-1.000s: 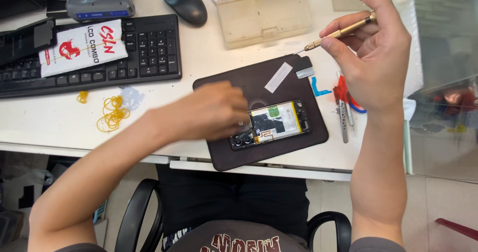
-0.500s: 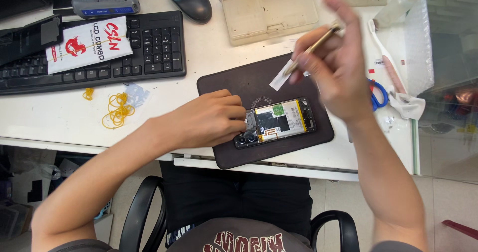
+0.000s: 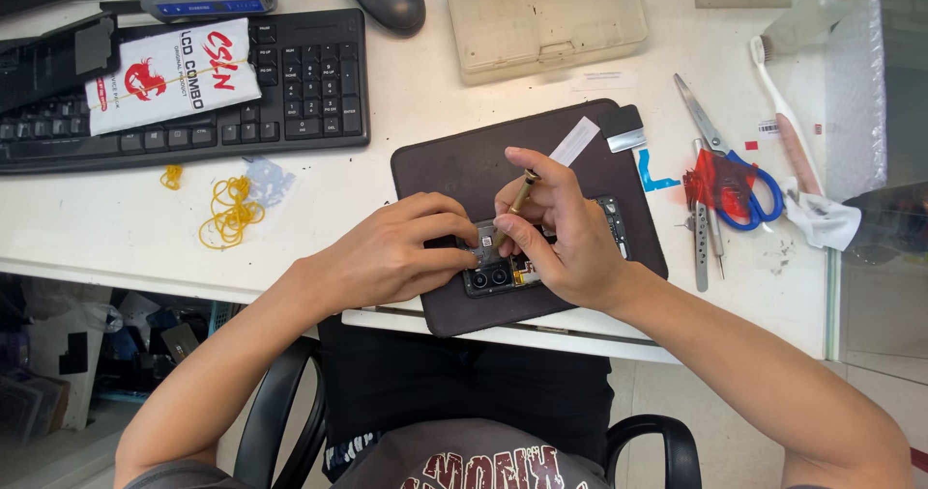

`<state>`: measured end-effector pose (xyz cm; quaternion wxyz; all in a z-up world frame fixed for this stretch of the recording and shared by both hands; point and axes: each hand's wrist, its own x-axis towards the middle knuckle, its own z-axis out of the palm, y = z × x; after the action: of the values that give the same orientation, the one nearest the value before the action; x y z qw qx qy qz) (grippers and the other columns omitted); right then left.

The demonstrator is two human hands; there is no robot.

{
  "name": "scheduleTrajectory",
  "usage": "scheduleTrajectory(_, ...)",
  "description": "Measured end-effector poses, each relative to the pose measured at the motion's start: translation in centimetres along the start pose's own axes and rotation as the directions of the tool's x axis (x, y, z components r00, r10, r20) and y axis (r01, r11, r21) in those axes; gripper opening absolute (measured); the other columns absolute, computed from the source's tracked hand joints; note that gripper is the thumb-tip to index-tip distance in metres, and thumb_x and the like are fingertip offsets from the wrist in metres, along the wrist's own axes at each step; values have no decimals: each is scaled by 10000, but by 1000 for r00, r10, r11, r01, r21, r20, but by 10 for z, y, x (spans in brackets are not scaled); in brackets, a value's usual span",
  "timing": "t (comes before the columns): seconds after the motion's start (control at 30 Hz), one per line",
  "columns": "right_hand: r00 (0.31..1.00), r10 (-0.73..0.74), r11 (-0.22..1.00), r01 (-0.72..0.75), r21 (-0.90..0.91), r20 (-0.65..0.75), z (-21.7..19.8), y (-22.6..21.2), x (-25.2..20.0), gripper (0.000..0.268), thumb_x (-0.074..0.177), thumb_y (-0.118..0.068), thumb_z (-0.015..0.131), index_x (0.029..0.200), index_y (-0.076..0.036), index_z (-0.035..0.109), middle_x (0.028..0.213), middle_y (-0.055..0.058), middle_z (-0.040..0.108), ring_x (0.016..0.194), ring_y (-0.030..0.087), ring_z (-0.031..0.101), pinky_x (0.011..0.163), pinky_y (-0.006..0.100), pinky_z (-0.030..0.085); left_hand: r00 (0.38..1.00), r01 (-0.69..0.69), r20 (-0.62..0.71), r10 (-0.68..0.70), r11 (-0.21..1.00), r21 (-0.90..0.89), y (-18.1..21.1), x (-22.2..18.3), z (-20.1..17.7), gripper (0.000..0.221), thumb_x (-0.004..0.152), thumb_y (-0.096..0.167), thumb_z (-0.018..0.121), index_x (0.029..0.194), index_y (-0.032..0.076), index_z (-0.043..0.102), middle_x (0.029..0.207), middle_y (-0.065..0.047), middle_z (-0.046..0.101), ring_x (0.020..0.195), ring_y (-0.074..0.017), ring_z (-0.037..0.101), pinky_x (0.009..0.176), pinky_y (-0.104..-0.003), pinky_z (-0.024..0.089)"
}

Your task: The person uses a screwdriver to remove screws from a disassembled smartphone, then wipes the internal components with a cloth. They continue to manipulate the camera module area with a pen-like tool, adjusting small parts inside the device.

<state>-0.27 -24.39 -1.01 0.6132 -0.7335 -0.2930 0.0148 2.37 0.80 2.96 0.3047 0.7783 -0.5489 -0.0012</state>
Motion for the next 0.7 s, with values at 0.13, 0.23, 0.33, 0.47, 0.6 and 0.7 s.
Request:
scheduleTrajectory(0.13, 1000, -11, 1000, 11, -5, 10, 1, 2, 1, 592, 1076, -3, 573, 1553, -46, 223, 1042, 88, 621, 811, 123, 714, 725, 247, 649, 1000, -8, 26, 8, 1000, -7, -2, 1, -3, 235, 758, 63, 795, 987, 66, 742, 1100, -58, 661, 1105, -270, 624, 881, -412, 544)
scheduleTrajectory(0.23, 1000, 5, 1000, -5, 5, 16, 3, 0, 1, 590, 1077, -1, 573, 1551, -38, 225, 1055, 93, 613, 823, 132, 708, 729, 246, 650, 999, -21, 34, 21, 1000, -17, -4, 3, -4, 235, 760, 74, 799, 989, 68, 743, 1099, -59, 659, 1087, -268, 620, 866, -414, 543)
scheduleTrajectory(0.33, 1000, 18, 1000, -18, -9, 23, 4, -3, 4, 583, 1070, 0, 576, 1541, -36, 235, 1048, 90, 624, 816, 129, 720, 722, 243, 646, 999, -31, 30, 32, 999, -26, -7, 4, -5, 238, 763, 80, 800, 996, 76, 748, 1098, -50, 663, 1082, -265, 622, 853, -408, 545)
scheduleTrajectory(0.47, 1000, 4, 999, -3, -46, 10, 5, -3, 2, 588, 1063, 14, 586, 1538, -34, 243, 1020, 81, 638, 807, 121, 733, 732, 245, 643, 998, -48, 33, 49, 999, -20, -8, 3, -4, 248, 772, 94, 804, 1015, 77, 756, 1121, -51, 671, 1058, -259, 624, 842, -396, 550)
scheduleTrajectory(0.6, 993, -115, 985, 118, -129, 32, 8, 2, -3, 619, 1052, 31, 612, 1538, -30, 233, 1026, 89, 631, 834, 125, 723, 761, 249, 630, 998, -52, 22, 52, 999, -8, -9, 2, -2, 248, 770, 99, 807, 1013, 84, 763, 1108, -46, 671, 1056, -261, 628, 842, -396, 549)
scheduleTrajectory(0.7, 983, -174, 966, 181, -182, 54, 9, 5, -5, 626, 1042, 36, 635, 1525, -31, 242, 1017, 92, 636, 818, 122, 711, 746, 246, 610, 999, -47, 15, 47, 999, -13, -9, 1, -2, 239, 776, 97, 808, 1012, 85, 769, 1098, -45, 671, 1055, -262, 629, 838, -392, 550)
